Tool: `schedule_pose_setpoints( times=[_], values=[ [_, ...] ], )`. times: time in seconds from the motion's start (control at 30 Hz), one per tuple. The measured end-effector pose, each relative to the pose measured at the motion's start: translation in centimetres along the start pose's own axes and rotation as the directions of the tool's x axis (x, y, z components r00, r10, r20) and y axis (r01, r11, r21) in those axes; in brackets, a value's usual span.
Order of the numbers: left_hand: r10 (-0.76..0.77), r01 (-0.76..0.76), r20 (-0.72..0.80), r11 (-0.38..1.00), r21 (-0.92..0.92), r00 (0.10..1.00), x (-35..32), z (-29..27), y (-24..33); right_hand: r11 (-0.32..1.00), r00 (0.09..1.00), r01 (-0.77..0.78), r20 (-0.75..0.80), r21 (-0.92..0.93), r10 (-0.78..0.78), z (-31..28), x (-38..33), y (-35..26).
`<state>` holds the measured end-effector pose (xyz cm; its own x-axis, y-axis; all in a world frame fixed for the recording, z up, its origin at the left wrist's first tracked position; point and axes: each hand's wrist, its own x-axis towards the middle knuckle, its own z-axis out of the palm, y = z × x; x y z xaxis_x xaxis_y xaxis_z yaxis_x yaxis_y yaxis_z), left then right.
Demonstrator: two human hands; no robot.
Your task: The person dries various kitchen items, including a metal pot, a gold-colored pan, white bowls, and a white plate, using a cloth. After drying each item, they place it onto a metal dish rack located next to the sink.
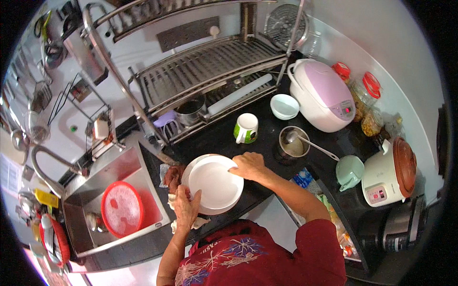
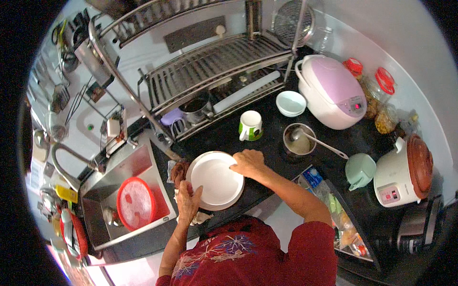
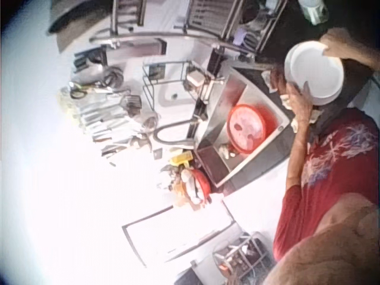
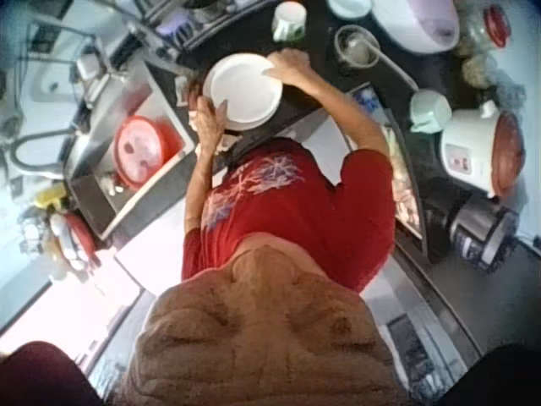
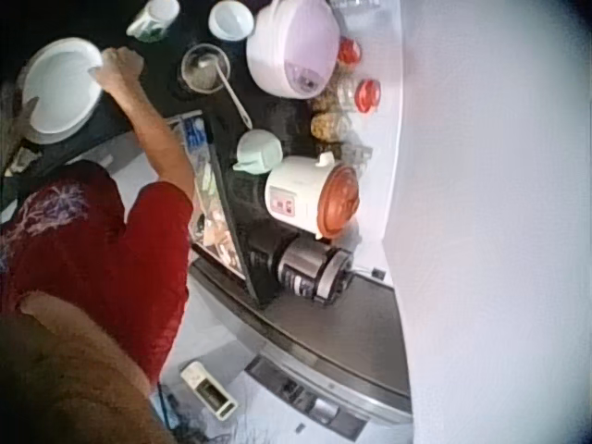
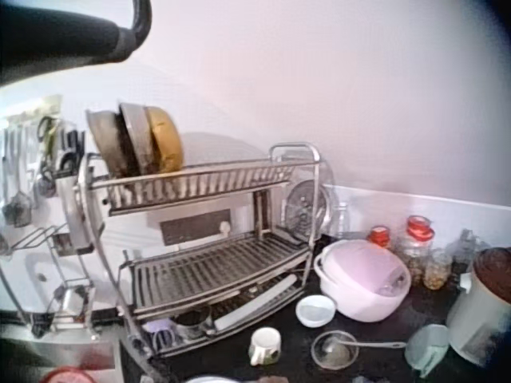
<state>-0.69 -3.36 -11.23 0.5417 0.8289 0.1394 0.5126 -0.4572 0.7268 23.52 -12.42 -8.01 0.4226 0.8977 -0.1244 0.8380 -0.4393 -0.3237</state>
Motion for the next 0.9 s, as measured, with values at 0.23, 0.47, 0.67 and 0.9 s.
schedule_pose_setpoints(
  times=[0.23,0.47,0.67,0.9],
  values=[
    [0.011,-0.003,-0.028,0.958,0.286,1.000,0.9,0.1,0.1,0.999,0.998,-0.010,0.067,0.040,0.008,-0.9,-0.1,-0.1],
    [0.042,-0.027,-0.058,0.972,0.232,0.997,0.8,-0.1,0.8,0.989,0.996,0.089,-0.037,0.115,-0.085,-1.3,-0.2,0.3],
    [-0.019,-0.013,-0.115,0.962,-0.274,0.993,1.2,-2.9,2.0,0.808,0.918,0.391,-0.250,0.440,-0.308,-4.5,-0.6,-1.9],
    [-0.167,0.199,0.185,0.073,-0.977,0.968,-0.5,-8.8,1.0,0.582,0.860,0.511,-0.363,0.633,-0.360,-5.2,-0.7,-10.4]
  ],
)
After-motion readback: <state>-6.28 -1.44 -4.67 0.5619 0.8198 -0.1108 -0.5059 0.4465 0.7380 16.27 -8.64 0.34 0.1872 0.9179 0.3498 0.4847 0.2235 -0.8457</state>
